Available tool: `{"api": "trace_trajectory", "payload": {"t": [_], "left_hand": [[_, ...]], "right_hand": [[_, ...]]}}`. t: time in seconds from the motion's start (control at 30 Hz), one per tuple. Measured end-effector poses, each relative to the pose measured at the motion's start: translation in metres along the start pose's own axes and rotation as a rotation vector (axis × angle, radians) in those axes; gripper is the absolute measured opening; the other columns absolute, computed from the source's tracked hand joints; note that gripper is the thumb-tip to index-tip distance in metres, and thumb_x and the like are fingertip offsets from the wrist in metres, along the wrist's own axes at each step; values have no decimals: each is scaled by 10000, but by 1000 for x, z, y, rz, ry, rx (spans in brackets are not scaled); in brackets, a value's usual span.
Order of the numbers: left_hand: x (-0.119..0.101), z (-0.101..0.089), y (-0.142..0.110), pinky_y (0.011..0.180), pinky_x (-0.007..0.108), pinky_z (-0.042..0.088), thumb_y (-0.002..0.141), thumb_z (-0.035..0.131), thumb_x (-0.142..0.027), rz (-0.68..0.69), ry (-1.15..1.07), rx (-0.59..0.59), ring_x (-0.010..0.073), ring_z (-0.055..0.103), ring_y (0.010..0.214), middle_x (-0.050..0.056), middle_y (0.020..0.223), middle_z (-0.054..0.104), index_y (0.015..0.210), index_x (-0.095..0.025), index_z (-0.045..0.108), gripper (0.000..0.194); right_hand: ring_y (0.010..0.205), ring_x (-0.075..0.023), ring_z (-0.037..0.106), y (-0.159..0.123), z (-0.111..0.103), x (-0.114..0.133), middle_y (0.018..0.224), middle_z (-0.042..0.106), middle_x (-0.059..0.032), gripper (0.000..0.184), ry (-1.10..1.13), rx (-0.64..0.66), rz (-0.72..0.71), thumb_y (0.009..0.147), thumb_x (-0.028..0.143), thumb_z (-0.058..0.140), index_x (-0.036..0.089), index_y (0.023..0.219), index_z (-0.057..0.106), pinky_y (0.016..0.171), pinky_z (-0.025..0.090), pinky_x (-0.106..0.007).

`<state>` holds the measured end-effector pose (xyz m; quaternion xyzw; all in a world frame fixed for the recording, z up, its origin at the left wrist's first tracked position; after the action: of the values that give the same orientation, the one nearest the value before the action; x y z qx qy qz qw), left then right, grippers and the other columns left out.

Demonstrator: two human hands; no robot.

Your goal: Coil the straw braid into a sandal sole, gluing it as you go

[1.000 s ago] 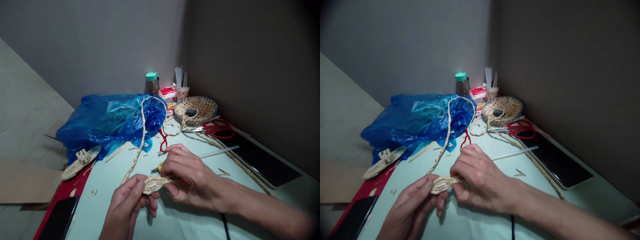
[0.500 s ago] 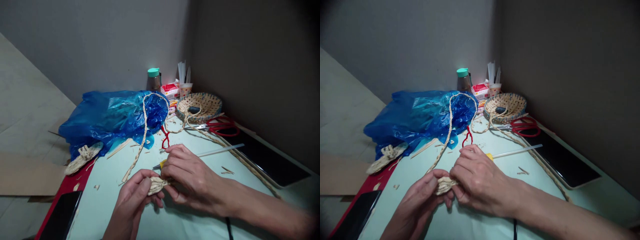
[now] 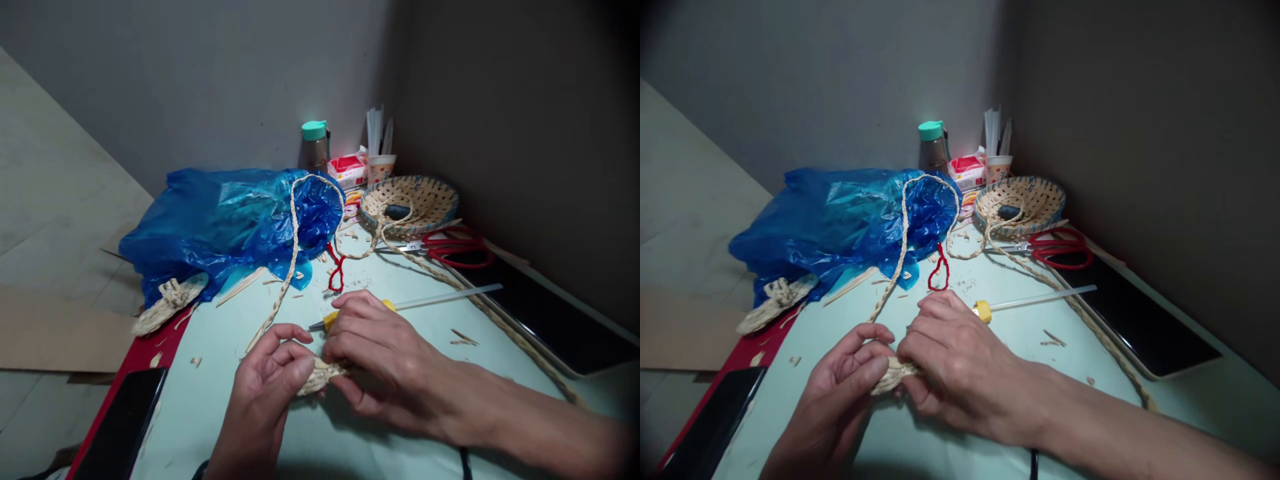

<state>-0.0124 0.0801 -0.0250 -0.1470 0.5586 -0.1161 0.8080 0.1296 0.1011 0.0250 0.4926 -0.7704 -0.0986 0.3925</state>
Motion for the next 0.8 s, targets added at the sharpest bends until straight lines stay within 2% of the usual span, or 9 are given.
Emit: {"api": "trace_trajectory", "payload": {"t": [0.17, 0.37, 0.47, 0.6, 0.8], "left_hand": [[0, 4, 0, 618, 202, 432, 734, 821, -302, 12, -51, 46, 91, 551, 616, -23, 685, 617, 959, -171, 650, 312], [-8, 6, -9, 677, 218, 467, 856, 697, -361, 32, 27, -24, 126, 590, 674, 26, 760, 660, 1001, -180, 681, 232], [-8, 6, -11, 679, 220, 476, 807, 749, -388, 3, 22, -28, 140, 614, 698, 24, 792, 666, 1020, -202, 681, 291], [-8, 6, -9, 620, 174, 447, 776, 787, -357, 20, 16, -26, 99, 582, 626, -13, 690, 637, 1001, -196, 681, 296], [-4, 4, -6, 590, 177, 429, 731, 818, -359, 5, 35, -39, 88, 546, 591, -23, 662, 603, 969, -166, 690, 332]], "right_hand": [[779, -188, 468, 1, -4, 3, 778, 587, -38, 95, -18, 0, -8, 932, 139, 542, 109, 910, 629, 865, 415, -429], [777, -196, 490, 2, -5, 2, 787, 618, -59, 95, -42, -62, -30, 927, 142, 553, 99, 910, 635, 836, 426, -439], [776, -195, 493, 2, -6, 0, 776, 614, -54, 84, -22, -88, -29, 918, 148, 568, 103, 896, 636, 837, 422, -438], [775, -186, 489, 1, -4, 1, 765, 594, -36, 62, 11, -60, -3, 912, 128, 575, 106, 897, 630, 857, 419, -431], [770, -175, 490, 1, -4, 2, 768, 589, -23, 59, 12, -40, 2, 916, 120, 567, 124, 906, 625, 901, 420, -420]]}}
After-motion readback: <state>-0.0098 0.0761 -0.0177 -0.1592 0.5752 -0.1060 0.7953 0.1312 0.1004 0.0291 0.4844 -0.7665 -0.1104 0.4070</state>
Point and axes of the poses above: each hand's wrist, its own y-axis towards the middle knuckle, its own z-axis out of the palm, x = y × z, the point moved 6 cm from there along y, towards the middle knuckle
